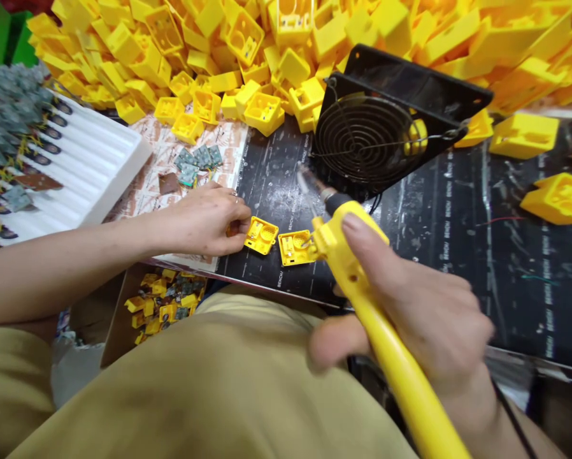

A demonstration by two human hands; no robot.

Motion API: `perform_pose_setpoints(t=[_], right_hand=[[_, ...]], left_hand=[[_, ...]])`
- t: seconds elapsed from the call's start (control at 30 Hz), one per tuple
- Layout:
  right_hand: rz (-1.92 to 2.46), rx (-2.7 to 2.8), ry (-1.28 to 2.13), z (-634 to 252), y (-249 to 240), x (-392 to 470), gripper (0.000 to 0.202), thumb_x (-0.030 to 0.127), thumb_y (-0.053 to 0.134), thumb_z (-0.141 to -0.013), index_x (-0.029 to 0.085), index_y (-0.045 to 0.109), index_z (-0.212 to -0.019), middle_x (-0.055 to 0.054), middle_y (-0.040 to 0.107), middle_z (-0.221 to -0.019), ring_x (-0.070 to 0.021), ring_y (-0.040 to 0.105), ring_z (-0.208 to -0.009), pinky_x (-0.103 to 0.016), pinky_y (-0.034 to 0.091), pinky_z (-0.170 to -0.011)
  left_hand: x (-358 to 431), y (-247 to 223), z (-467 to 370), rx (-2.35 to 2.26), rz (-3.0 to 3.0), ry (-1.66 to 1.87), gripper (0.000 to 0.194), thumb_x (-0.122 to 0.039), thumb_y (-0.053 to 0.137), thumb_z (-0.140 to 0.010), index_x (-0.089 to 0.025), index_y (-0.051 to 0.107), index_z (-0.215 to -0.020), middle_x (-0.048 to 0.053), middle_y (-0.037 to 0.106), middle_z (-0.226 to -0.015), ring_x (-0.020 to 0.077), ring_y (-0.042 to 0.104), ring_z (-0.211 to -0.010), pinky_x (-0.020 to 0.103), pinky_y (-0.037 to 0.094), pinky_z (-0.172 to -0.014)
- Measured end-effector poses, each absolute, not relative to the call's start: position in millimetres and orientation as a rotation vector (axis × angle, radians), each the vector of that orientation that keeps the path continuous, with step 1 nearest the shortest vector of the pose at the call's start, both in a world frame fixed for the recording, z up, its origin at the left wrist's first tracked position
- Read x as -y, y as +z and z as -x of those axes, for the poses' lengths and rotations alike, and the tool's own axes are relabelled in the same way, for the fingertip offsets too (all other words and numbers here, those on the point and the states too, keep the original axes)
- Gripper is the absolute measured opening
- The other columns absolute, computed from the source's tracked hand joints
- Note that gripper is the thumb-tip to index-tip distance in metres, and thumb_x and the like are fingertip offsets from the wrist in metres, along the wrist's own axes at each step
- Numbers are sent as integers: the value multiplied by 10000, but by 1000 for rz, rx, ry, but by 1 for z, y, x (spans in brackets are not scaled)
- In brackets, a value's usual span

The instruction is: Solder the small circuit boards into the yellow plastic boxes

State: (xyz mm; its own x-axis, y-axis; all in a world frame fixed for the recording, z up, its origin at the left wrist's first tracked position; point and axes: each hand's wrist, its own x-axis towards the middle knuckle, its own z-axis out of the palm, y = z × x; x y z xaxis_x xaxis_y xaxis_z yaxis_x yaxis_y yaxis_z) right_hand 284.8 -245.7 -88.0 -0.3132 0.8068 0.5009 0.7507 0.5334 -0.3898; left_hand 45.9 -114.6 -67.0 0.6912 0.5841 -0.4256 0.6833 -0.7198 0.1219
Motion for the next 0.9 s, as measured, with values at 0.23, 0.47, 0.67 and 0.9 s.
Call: perform_pose_setpoints(t=[0.23,0.47,0.67,0.9], right_hand=[[951,2344,140,-276,-114,204,341,190,697,-857,184,541,-1160,-38,678,-924,-168,670,-890,-290,554,-865],[995,2392,162,-272,-129,198,423,187,688,-856,196,465,-1216,-106,671,-1058,-227,659,-1027,-349,570,-888],[1118,2293,-18,-257,-139,200,447,277,725,-839,170,507,-1214,-104,688,-1053,-209,686,-893,-340,574,-855],[1131,2155,-92,-254,-108,218,355,264,762,-810,216,602,-1123,41,665,-720,-101,588,-549,-230,517,-632]], left_hand=[[106,-46,3,-1163,-2535,46,258,-337,475,-887,-224,705,-925,22,712,-934,180,645,-900,319,444,-849],[127,-61,34,-921,-2639,-5,297,-292,488,-891,-228,680,-1108,78,678,-1142,220,607,-1042,384,419,-966],[125,-88,16,-937,-2516,198,227,-292,501,-922,-228,714,-876,41,725,-1117,198,605,-1122,384,369,-1042],[113,-89,-15,-1099,-2445,33,177,-257,568,-851,-208,727,-912,10,760,-834,174,666,-843,421,343,-1011]])
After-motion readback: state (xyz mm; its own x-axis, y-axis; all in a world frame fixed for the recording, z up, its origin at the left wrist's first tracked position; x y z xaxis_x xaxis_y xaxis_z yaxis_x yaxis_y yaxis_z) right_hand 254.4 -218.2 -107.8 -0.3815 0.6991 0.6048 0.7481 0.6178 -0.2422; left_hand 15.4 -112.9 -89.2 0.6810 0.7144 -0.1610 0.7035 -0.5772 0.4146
